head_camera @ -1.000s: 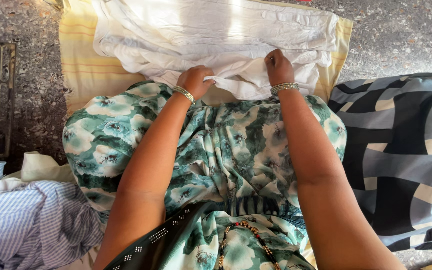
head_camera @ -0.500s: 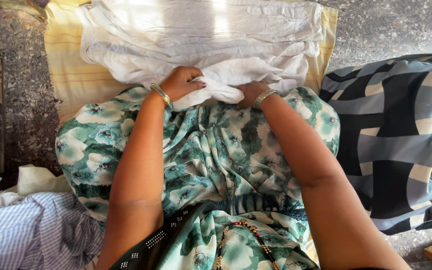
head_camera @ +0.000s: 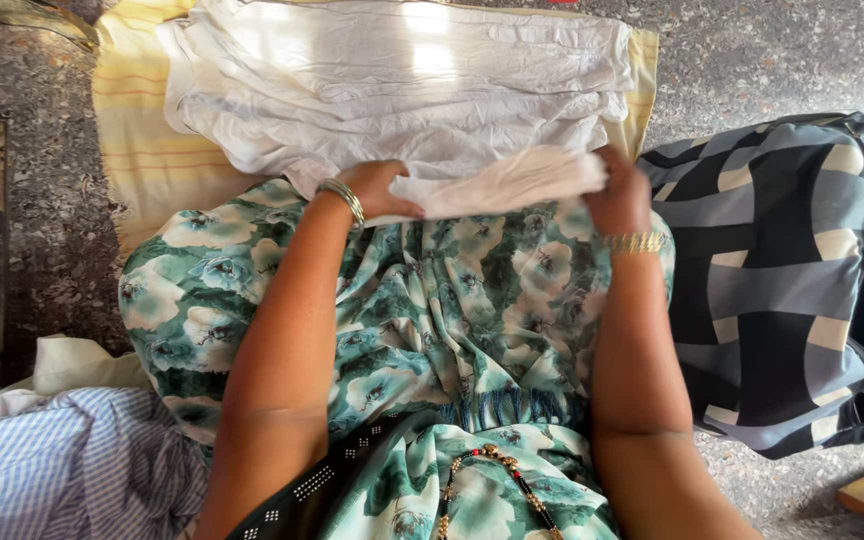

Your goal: The person folds a white shirt on a mat on the floor by smoothing the fabric, folding in the sleeves and sides, and rolling or folding the garment into a compact bundle.

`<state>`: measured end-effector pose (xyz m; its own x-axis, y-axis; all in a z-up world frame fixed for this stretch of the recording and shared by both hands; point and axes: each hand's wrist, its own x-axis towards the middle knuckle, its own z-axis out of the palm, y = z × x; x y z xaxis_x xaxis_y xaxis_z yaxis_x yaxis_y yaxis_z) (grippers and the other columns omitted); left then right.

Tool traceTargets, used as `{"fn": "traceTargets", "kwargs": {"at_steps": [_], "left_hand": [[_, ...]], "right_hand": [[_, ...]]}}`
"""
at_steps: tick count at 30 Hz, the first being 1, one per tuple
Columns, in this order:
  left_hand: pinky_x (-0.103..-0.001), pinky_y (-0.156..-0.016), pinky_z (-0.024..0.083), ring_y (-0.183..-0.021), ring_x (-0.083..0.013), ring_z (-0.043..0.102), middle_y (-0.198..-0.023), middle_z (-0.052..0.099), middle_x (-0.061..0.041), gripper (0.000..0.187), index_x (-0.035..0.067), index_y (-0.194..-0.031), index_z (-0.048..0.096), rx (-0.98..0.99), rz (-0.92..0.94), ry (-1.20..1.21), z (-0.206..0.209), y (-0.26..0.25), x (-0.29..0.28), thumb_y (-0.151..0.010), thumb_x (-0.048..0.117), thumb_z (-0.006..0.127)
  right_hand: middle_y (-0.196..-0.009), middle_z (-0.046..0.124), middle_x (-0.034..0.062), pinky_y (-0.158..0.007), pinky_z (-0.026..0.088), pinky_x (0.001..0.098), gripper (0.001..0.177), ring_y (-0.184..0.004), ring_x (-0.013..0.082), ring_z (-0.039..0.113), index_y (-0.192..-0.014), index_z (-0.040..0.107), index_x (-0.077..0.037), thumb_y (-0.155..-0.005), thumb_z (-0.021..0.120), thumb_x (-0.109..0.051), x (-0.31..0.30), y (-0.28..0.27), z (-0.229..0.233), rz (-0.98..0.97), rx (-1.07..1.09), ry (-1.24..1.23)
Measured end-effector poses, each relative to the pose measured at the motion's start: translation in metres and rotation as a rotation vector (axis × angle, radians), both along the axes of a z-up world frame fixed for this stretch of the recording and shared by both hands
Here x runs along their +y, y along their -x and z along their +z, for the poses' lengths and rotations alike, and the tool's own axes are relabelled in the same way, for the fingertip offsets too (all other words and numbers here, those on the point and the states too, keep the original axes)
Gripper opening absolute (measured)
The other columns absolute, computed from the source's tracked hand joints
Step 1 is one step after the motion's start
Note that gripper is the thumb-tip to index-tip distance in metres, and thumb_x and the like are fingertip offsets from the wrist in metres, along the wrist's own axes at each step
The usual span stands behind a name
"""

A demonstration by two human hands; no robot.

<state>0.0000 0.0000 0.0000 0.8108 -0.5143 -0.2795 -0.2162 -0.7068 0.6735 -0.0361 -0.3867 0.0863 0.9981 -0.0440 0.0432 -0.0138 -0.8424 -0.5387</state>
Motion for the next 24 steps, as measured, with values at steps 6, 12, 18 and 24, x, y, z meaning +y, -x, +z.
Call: {"fn": "traceTargets", "kwargs": {"at_steps": [6, 12, 18, 24], "left_hand": [[-0.045, -0.099, 0.050, -0.114, -0.0373, 0.066, -0.129, 0.064, -0.022, 0.097, 0.023, -0.155, 0.036, 0.075, -0.315, 0.063, 0.021, 0.074, -0.070, -0.071, 0.039, 0.081], [-0.040, -0.080, 0.055, -0.087, -0.0276, 0.075, -0.095, 0.078, -0.012, 0.028, 0.012, -0.111, 0.074, 0.271, -0.428, 0.326, 0.062, 0.127, -0.050, -0.089, 0.028, 0.069], [-0.042, -0.071, 0.054, -0.079, -0.0337, 0.067, -0.090, 0.078, -0.016, 0.048, 0.003, -0.104, 0.076, 0.699, -0.772, 0.707, 0.075, 0.129, -0.035, -0.087, 0.047, 0.077], [-0.042, -0.068, 0.052, -0.073, -0.0321, 0.067, -0.078, 0.071, -0.015, 0.074, 0.004, -0.084, 0.081, 0.256, -0.470, -0.209, 0.056, 0.121, -0.076, -0.090, 0.074, 0.057]], "right_hand": [[-0.122, 0.073, 0.0112, -0.094, 0.053, 0.0421, 0.053, -0.109, 0.0284, 0.068, -0.126, 0.066, -0.014, -0.077, 0.085, -0.007, 0.099, 0.079, 0.040, 0.907, 0.348, -0.065], [-0.123, 0.071, 0.0058, -0.096, 0.055, 0.0364, 0.044, -0.112, 0.0221, 0.067, -0.125, 0.071, -0.012, -0.082, 0.081, -0.015, -0.011, -0.015, 0.019, 0.494, 0.462, -0.315], [-0.117, 0.076, 0.0163, -0.097, 0.054, 0.0396, 0.054, -0.107, 0.0289, 0.072, -0.122, 0.076, -0.008, -0.084, 0.078, -0.046, -0.145, -0.127, -0.112, -0.188, 0.441, 0.084], [-0.130, 0.059, 0.0237, -0.096, 0.046, 0.0482, 0.085, -0.117, 0.0392, 0.058, -0.139, 0.055, 0.001, -0.081, 0.084, -0.054, -0.172, -0.179, -0.182, -0.178, 0.598, 0.352]]}}
